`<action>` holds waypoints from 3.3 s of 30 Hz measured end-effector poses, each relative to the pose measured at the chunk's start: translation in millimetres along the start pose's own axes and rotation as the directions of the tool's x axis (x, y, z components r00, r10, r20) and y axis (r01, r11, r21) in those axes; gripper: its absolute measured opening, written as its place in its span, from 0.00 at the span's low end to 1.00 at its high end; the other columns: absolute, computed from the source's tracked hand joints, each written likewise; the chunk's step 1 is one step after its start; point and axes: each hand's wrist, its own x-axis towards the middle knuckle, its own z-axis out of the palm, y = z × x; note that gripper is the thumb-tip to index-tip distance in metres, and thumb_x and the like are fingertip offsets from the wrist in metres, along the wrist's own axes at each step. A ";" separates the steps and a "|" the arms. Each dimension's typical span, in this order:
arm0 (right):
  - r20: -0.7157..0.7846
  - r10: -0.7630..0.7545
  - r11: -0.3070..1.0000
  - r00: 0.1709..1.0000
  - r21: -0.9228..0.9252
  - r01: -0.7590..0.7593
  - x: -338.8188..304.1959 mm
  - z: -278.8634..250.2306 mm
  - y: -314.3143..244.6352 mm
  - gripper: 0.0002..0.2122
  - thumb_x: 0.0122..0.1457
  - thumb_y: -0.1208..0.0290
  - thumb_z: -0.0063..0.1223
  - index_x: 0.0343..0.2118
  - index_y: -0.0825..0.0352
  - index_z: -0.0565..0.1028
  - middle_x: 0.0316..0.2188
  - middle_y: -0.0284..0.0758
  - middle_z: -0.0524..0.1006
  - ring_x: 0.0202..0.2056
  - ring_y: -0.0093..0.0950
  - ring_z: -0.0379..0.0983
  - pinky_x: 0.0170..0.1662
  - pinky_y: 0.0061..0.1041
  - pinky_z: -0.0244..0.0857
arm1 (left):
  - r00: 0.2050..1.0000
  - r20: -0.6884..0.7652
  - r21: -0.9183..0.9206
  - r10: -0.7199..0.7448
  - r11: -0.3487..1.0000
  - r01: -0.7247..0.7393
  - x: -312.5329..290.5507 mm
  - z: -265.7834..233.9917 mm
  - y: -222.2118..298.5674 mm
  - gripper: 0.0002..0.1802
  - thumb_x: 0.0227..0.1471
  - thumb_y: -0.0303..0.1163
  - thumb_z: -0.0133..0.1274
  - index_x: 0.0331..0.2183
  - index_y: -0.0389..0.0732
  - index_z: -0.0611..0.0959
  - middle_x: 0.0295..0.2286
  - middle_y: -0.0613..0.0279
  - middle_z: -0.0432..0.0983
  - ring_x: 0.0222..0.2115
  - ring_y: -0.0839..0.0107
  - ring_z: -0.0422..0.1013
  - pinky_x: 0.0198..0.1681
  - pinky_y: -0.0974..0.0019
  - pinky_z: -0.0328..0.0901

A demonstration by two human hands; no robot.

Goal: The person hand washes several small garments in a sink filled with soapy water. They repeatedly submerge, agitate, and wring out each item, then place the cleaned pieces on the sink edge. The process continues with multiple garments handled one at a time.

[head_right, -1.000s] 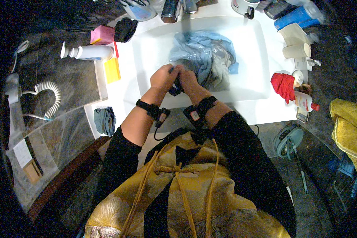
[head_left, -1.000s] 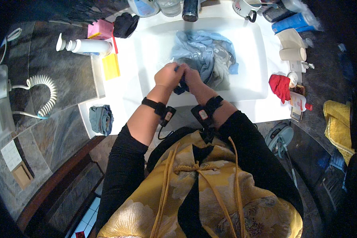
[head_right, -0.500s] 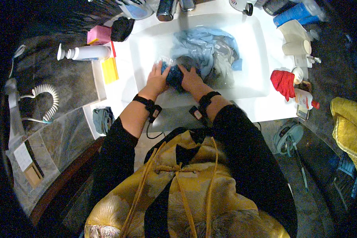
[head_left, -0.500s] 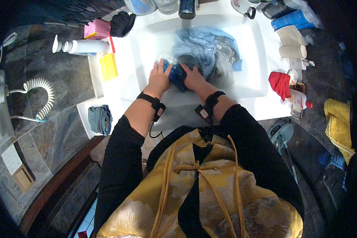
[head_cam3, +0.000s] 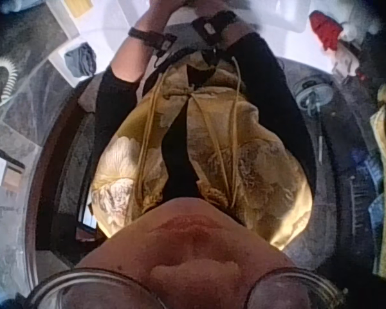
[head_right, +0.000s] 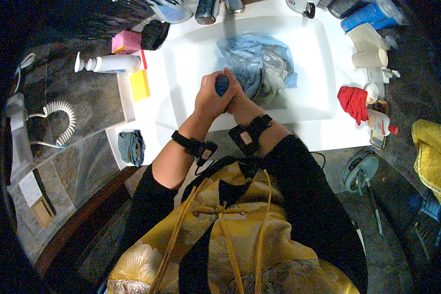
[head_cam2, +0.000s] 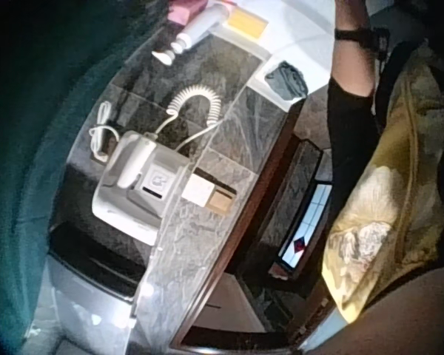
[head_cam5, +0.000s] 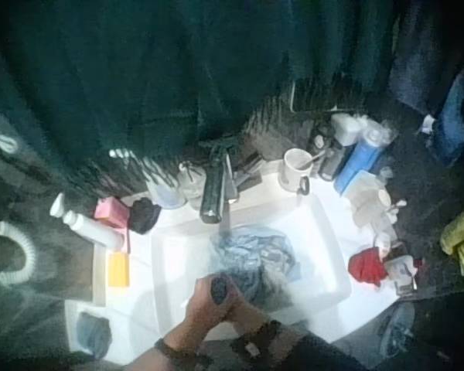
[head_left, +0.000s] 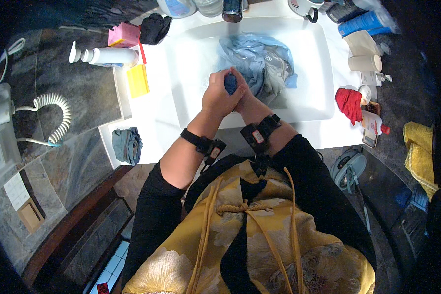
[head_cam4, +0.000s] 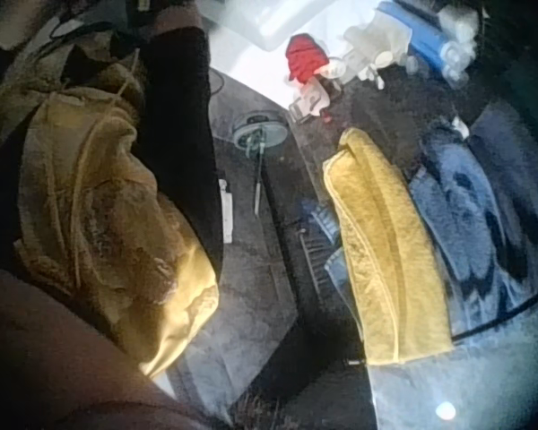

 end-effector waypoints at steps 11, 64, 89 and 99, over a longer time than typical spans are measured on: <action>-0.141 -0.139 0.942 0.980 -0.324 0.088 -4.7 -0.8 14.9 0.18 0.61 0.55 0.37 0.42 0.65 0.70 0.34 0.38 0.75 0.35 0.35 0.72 0.38 0.33 0.67 | 0.997 -0.080 0.096 -0.022 0.995 0.030 -0.8 -6.1 1.6 0.17 0.43 0.44 0.59 0.27 0.39 0.76 0.25 0.54 0.71 0.27 0.54 0.71 0.29 0.59 0.67; -0.212 -0.199 0.955 0.957 -0.262 0.141 -11.3 3.2 17.3 0.21 0.61 0.56 0.33 0.49 0.66 0.67 0.51 0.45 0.66 0.49 0.41 0.63 0.53 0.42 0.56 | 0.995 0.081 0.102 -0.066 0.993 0.057 4.2 -10.0 -8.6 0.16 0.47 0.43 0.53 0.25 0.39 0.79 0.28 0.52 0.71 0.30 0.52 0.71 0.35 0.57 0.67; 0.066 -0.434 -0.597 0.898 -0.768 -0.232 -37.2 19.4 -12.1 0.15 0.53 0.72 0.44 0.46 0.58 0.70 0.40 0.48 0.72 0.43 0.43 0.71 0.44 0.39 0.67 | 0.669 0.659 0.588 -0.344 0.790 -0.174 11.6 -25.1 -66.5 0.31 0.48 0.47 0.52 0.55 0.58 0.67 0.60 0.66 0.47 0.61 0.61 0.44 0.60 0.47 0.44; 0.379 -0.282 0.027 0.881 -0.915 0.403 -88.6 151.6 -3.8 0.15 0.50 0.64 0.56 0.39 0.68 0.73 0.24 0.35 0.74 0.25 0.22 0.69 0.30 0.24 0.65 | 0.951 0.309 -0.032 0.006 0.999 0.005 13.0 -57.0 -40.7 0.42 0.29 0.48 0.65 0.48 0.44 0.71 0.48 0.53 0.67 0.49 0.56 0.64 0.51 0.59 0.59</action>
